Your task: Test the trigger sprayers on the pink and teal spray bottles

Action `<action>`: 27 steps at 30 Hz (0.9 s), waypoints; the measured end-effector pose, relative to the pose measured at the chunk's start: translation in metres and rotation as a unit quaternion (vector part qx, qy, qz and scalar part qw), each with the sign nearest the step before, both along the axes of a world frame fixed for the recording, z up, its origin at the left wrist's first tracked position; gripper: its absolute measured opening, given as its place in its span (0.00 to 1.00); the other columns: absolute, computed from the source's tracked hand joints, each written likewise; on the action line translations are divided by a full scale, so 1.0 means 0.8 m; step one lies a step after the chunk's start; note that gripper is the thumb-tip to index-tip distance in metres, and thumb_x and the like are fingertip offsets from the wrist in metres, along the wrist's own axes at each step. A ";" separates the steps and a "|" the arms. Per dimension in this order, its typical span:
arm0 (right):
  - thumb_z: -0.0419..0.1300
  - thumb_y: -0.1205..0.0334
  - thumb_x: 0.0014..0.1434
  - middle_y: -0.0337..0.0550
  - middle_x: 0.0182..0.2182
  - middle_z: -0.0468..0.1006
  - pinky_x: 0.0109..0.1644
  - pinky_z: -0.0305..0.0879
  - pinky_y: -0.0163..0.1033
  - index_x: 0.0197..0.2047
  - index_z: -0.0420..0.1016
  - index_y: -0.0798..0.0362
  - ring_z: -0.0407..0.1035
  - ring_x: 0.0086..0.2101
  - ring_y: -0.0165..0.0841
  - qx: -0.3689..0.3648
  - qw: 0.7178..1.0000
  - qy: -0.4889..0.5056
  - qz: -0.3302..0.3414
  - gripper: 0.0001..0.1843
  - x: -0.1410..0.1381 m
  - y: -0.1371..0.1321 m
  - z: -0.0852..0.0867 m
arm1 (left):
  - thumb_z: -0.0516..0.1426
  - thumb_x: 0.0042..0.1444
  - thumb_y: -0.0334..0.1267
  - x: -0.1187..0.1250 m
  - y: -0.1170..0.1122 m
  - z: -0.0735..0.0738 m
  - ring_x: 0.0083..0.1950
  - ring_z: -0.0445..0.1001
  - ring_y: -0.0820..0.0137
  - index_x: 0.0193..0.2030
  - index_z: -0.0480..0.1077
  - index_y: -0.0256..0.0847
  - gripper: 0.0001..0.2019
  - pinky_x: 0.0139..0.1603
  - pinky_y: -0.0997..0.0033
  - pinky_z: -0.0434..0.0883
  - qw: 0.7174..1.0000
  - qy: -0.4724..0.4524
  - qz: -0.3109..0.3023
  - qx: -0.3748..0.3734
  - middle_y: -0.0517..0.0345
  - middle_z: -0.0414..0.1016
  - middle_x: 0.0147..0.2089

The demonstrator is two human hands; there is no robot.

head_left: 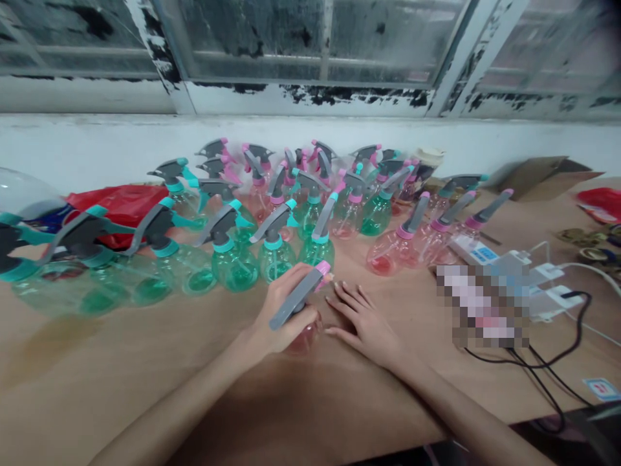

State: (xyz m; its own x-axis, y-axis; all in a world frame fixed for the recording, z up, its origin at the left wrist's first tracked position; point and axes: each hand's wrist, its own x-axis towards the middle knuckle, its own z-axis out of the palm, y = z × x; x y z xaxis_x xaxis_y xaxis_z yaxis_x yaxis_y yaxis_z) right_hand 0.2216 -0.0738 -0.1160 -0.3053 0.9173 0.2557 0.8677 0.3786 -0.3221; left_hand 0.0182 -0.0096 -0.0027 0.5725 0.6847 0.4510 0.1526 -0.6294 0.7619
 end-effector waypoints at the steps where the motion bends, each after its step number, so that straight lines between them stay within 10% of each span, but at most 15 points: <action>1: 0.54 0.44 0.64 0.54 0.66 0.60 0.67 0.49 0.61 0.63 0.66 0.53 0.51 0.66 0.46 0.000 1.000 0.001 -0.001 0.30 0.000 0.000 0.000 | 0.51 0.44 0.29 0.000 0.000 -0.001 0.42 0.73 0.63 0.39 0.72 0.39 0.15 0.42 0.62 0.70 1.000 -0.002 -0.001 -0.005 0.54 0.72 0.39; 11: 0.56 0.44 0.63 0.55 0.65 0.63 0.67 0.52 0.61 0.71 0.49 0.55 0.53 0.65 0.47 0.008 0.999 0.026 -0.025 0.41 0.001 -0.003 -0.004 | 0.52 0.49 0.28 -0.002 -0.004 -0.007 0.38 0.73 0.67 0.47 0.73 0.42 0.19 0.38 0.67 0.74 0.999 -0.005 -0.011 -0.038 0.54 0.72 0.41; 27: 0.54 0.48 0.66 0.57 0.62 0.67 0.66 0.56 0.59 0.67 0.58 0.57 0.59 0.63 0.46 0.012 0.999 0.011 -0.040 0.32 -0.001 -0.001 0.003 | 0.51 0.47 0.27 -0.002 -0.004 -0.005 0.39 0.74 0.65 0.49 0.72 0.42 0.22 0.41 0.64 0.73 1.000 -0.005 -0.005 -0.013 0.55 0.73 0.41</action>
State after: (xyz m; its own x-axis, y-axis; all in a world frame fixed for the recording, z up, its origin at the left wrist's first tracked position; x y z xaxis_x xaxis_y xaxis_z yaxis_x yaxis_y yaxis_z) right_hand 0.2209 -0.0748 -0.1136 -0.2255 0.9319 0.2841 0.8882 0.3165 -0.3332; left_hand 0.0164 -0.0130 -0.0066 0.5748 0.6903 0.4394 0.1380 -0.6111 0.7795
